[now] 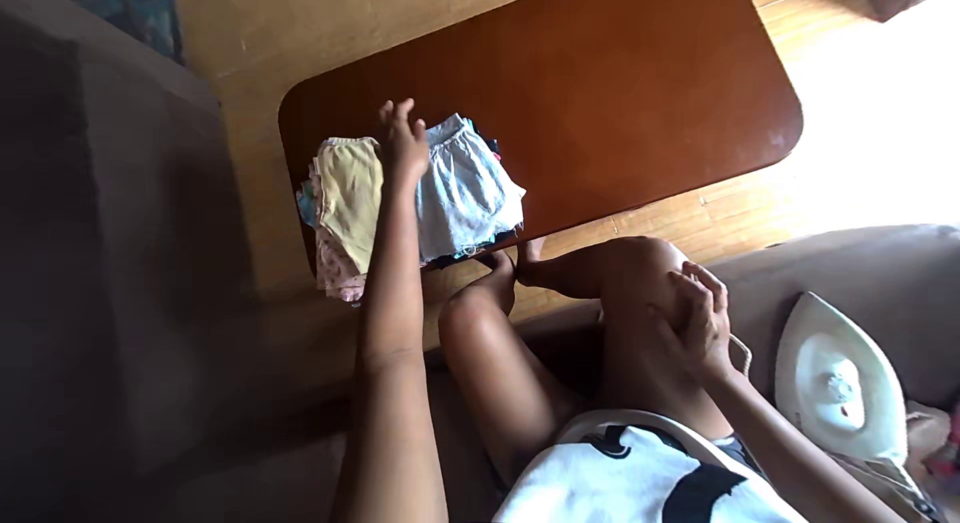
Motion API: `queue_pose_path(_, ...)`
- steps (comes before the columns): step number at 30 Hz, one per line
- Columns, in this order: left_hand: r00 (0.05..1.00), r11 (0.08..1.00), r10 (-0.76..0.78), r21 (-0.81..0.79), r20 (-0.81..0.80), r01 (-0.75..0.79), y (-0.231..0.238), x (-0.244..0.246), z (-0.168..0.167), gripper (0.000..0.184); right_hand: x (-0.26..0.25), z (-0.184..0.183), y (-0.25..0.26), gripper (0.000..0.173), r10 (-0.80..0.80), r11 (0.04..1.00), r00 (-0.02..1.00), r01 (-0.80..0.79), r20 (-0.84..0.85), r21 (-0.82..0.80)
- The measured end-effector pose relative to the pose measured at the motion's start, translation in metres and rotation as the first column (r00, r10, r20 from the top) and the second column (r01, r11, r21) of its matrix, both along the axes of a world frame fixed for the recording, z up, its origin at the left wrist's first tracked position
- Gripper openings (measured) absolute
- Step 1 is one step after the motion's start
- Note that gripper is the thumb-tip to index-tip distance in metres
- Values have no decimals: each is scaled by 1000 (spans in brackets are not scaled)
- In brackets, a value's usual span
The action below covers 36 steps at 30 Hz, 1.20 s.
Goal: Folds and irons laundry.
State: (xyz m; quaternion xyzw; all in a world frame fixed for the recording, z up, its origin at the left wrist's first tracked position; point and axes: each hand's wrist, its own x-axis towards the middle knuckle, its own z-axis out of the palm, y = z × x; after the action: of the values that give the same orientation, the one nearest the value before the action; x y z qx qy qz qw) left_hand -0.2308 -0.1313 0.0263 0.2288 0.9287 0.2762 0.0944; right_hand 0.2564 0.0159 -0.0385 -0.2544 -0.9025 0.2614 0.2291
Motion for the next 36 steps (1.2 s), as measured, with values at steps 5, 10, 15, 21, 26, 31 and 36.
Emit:
queue_pose_path(5, 991, 940, -58, -342, -124, 12, 34, 50, -78, 67, -1, 1, -2, 62, -9, 1000, 1000, 10, 18, -4)
queue_pose_path(10, 991, 959, -71, -279, -115, 37, 28, 53, -84, 87, -1, 1, -4, 61, -15, 1000, 1000, 15, 13, -17)
queue_pose_path(15, 995, 994, -30, -104, -90, 20, -8, 115, -57, 126, 0, 4, -5, 58, 10, 999, 1000, -10, 5, -43)
queue_pose_path(21, 995, 986, 69, -157, 74, -56, -45, 145, -65, 140, 1, 15, -14, 57, 30, 993, 997, -22, 66, -114)
queue_pose_path(26, 985, 938, 37, -346, 169, 24, -41, 187, -36, 122, 6, 53, -29, 62, 31, 946, 978, 38, 205, -321)
queue_pose_path(31, 968, 815, -88, -542, 236, 207, -39, 224, -22, 117, 27, 45, -24, 61, 81, 954, 991, -47, 104, -295)
queue_pose_path(36, 928, 682, -241, -630, 286, 371, -41, 229, -23, 98, 74, 47, -23, 55, -50, 942, 992, 85, 114, -326)
